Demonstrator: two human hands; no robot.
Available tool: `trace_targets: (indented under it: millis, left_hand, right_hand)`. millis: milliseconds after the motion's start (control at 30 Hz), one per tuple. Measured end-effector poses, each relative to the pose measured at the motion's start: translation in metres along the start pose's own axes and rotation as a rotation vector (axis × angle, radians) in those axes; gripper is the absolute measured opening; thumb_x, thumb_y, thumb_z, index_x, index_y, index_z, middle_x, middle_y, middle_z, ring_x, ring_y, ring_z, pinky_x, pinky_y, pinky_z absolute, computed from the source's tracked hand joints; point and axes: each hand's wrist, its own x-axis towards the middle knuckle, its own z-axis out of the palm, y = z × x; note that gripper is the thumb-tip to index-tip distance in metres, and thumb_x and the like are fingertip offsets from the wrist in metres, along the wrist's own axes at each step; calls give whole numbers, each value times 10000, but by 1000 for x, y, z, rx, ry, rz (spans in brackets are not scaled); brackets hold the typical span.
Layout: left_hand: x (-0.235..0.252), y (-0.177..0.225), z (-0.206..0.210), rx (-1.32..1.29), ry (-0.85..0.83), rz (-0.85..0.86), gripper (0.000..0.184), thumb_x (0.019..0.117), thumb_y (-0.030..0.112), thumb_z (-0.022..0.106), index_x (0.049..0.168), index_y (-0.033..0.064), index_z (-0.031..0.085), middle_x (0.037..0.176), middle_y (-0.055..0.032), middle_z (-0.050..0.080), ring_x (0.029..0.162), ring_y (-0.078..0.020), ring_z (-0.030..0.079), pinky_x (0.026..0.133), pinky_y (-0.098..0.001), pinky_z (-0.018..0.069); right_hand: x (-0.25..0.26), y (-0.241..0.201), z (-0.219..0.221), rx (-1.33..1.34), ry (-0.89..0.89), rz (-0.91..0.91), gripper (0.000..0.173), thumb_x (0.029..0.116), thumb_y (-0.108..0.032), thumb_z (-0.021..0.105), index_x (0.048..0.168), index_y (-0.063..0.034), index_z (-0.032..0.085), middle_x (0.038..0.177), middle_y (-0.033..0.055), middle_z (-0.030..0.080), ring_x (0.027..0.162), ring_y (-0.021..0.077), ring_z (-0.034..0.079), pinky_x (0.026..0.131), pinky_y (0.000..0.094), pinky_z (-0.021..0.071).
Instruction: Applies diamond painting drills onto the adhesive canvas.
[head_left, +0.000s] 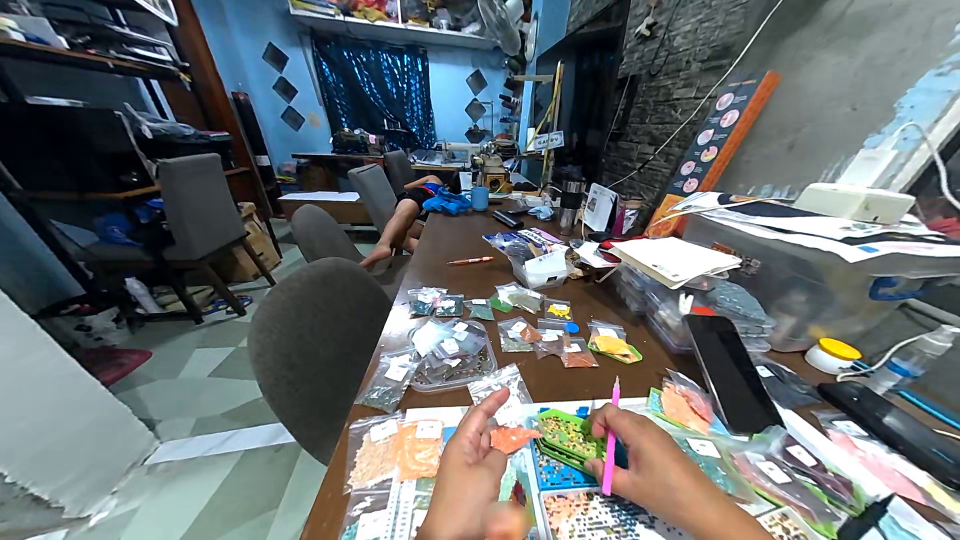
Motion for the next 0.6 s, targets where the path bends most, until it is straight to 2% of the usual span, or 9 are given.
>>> trace_targets:
  millis: [133,267,367,600]
  left_hand:
    - [1,-2,0,0,7,12,609,877,-178,417,1463,-17,458,1484,-147,472,1038,-100,667,873,-253,570]
    - [1,-2,0,0,12,7,607,878,-179,420,1462,-17,461,1489,-144,472,1048,-99,662,874,-254,568]
    - [1,-2,0,0,12,9,616,870,-177,419,1466,-25,452,1472,-145,484,1043,-99,662,874,-254,568]
    - [1,-1,0,1,13,7,612,875,-182,416,1465,-23,455,1477,-144,480,1060,-102,660,891,-255,566]
  right_hand:
    - [-1,4,2,-7,19,-28,362,831,-264,770,1063,-11,654,1008,162,691,962,344,669,861,549,516]
    - [0,-1,-1,-10,-39,14,435,809,-291,809,1090,2,653,1034,186,686,1005,376,655,905,573,494]
    - [0,-5,-2,-31,-60,33,427,816,-269,813,1099,7,654,1031,192,684,1015,384,652,927,581,480]
    - [0,-3,1,7,-3,36,400,820,-267,788,1084,-3,647,987,180,681,960,363,658,865,548,509]
